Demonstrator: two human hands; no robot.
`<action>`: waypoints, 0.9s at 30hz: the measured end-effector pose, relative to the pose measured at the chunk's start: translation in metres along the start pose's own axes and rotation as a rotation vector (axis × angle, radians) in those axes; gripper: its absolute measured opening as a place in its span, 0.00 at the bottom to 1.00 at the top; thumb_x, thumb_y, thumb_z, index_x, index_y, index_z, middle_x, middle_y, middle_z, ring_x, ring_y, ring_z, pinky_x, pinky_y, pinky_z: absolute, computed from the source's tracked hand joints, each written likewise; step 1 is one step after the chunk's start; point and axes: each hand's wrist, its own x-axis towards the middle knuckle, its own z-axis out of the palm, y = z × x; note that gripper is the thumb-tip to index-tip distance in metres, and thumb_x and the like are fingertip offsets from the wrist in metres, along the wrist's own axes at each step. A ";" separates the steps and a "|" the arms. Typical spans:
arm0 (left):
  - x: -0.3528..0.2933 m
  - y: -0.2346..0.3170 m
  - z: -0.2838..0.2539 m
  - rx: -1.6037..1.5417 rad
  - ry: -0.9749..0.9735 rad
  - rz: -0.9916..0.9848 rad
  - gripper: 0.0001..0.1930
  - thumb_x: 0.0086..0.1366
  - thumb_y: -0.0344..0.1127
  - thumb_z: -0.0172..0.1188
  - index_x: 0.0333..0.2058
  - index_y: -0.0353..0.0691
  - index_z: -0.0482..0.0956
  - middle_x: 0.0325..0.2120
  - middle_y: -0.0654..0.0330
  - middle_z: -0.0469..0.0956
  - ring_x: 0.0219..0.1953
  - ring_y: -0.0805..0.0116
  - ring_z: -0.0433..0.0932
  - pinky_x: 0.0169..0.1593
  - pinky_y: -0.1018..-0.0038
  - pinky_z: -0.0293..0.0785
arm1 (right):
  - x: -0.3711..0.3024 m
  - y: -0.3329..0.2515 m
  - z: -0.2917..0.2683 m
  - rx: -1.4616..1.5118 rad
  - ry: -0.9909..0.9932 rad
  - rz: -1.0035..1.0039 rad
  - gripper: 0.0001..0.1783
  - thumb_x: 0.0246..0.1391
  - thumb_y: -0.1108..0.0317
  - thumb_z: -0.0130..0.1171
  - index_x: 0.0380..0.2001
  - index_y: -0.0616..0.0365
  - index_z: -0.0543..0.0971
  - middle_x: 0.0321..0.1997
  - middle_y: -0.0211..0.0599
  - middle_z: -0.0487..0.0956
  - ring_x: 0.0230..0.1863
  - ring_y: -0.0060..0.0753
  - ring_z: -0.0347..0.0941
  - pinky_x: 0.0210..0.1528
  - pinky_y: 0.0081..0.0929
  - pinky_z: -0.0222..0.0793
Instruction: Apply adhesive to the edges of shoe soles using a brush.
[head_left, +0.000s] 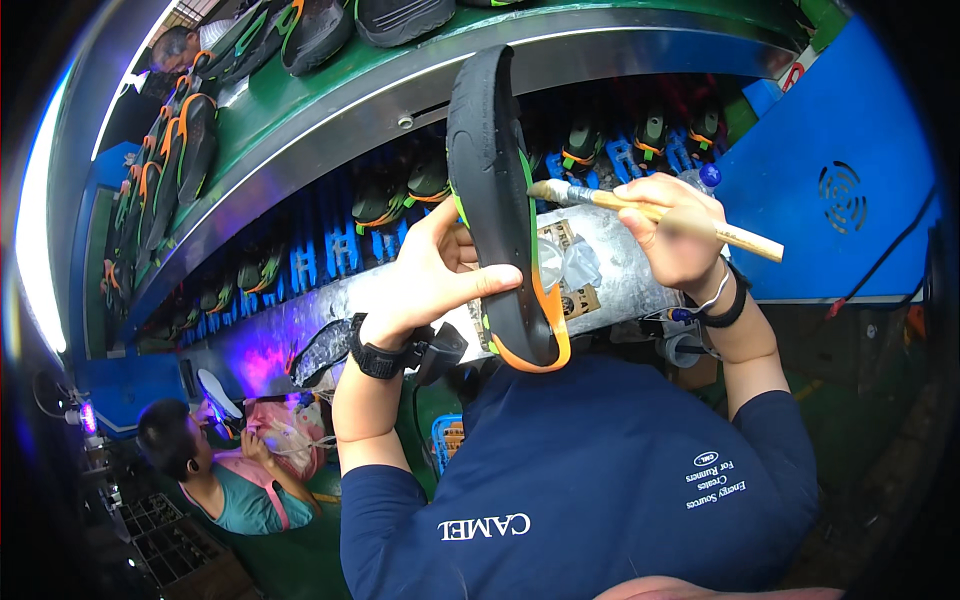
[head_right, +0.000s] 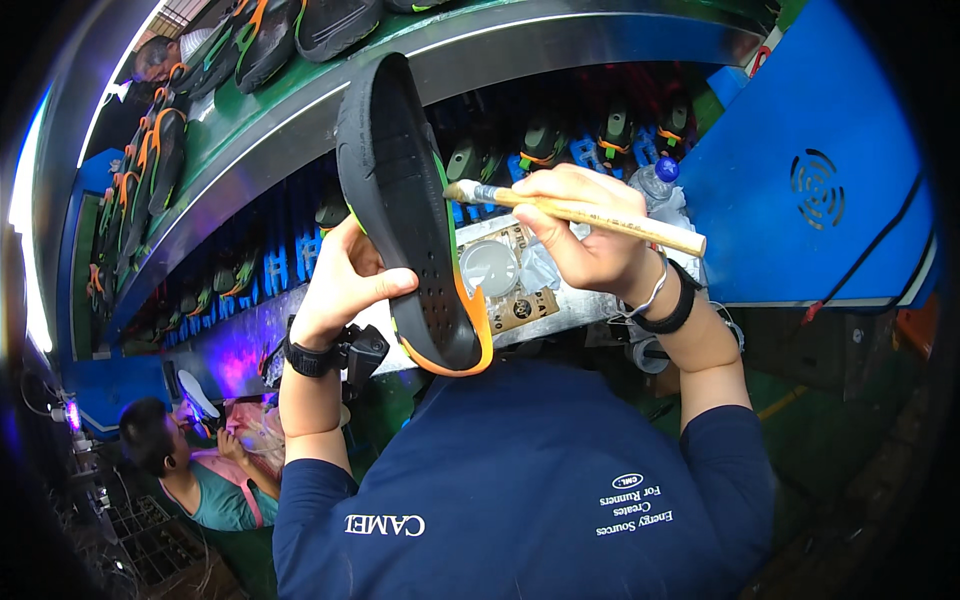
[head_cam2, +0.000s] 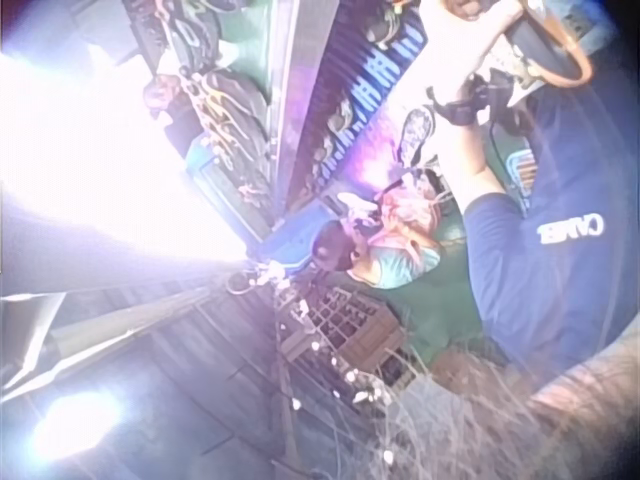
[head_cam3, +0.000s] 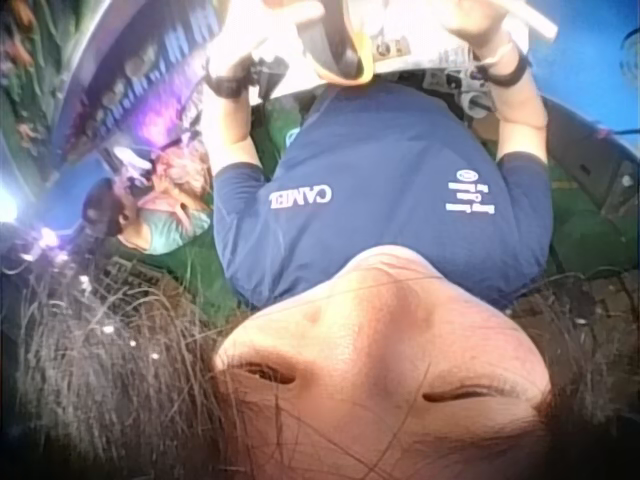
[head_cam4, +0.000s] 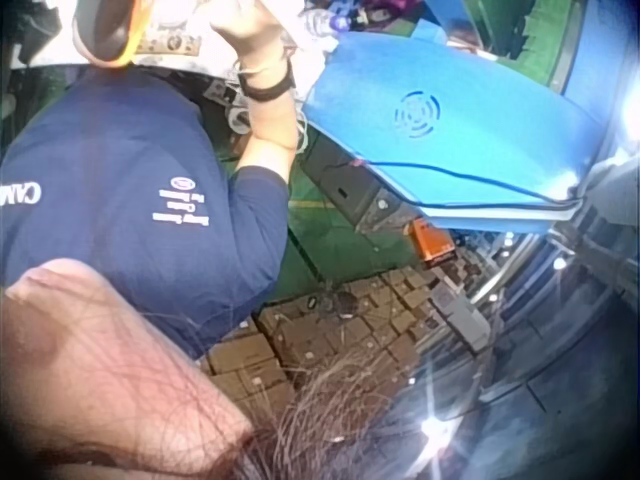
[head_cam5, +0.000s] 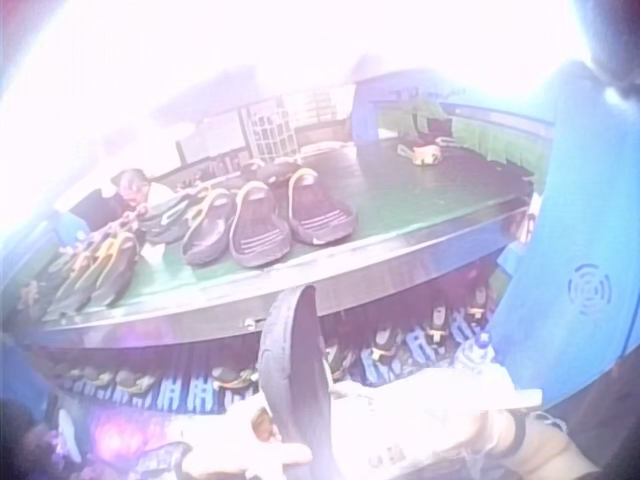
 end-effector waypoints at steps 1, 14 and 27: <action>0.000 0.000 0.001 0.000 -0.002 0.001 0.33 0.43 0.28 0.65 0.48 0.34 0.58 0.36 0.53 0.72 0.38 0.68 0.72 0.43 0.73 0.69 | 0.002 0.001 -0.001 -0.011 0.016 -0.004 0.06 0.39 0.78 0.55 0.25 0.66 0.73 0.20 0.40 0.73 0.18 0.28 0.69 0.21 0.17 0.64; 0.000 0.001 0.007 0.053 -0.015 0.003 0.38 0.41 0.32 0.67 0.51 0.35 0.55 0.37 0.53 0.71 0.39 0.67 0.72 0.43 0.72 0.69 | -0.004 0.002 0.001 -0.012 -0.061 -0.191 0.09 0.39 0.78 0.56 0.28 0.65 0.71 0.24 0.45 0.74 0.20 0.35 0.70 0.23 0.24 0.67; 0.021 0.031 -0.004 0.154 0.062 0.088 0.35 0.41 0.27 0.65 0.49 0.36 0.58 0.40 0.54 0.69 0.40 0.68 0.71 0.37 0.77 0.74 | -0.052 -0.012 -0.004 0.149 -0.185 0.053 0.08 0.35 0.76 0.58 0.25 0.65 0.74 0.21 0.40 0.74 0.18 0.31 0.70 0.20 0.20 0.64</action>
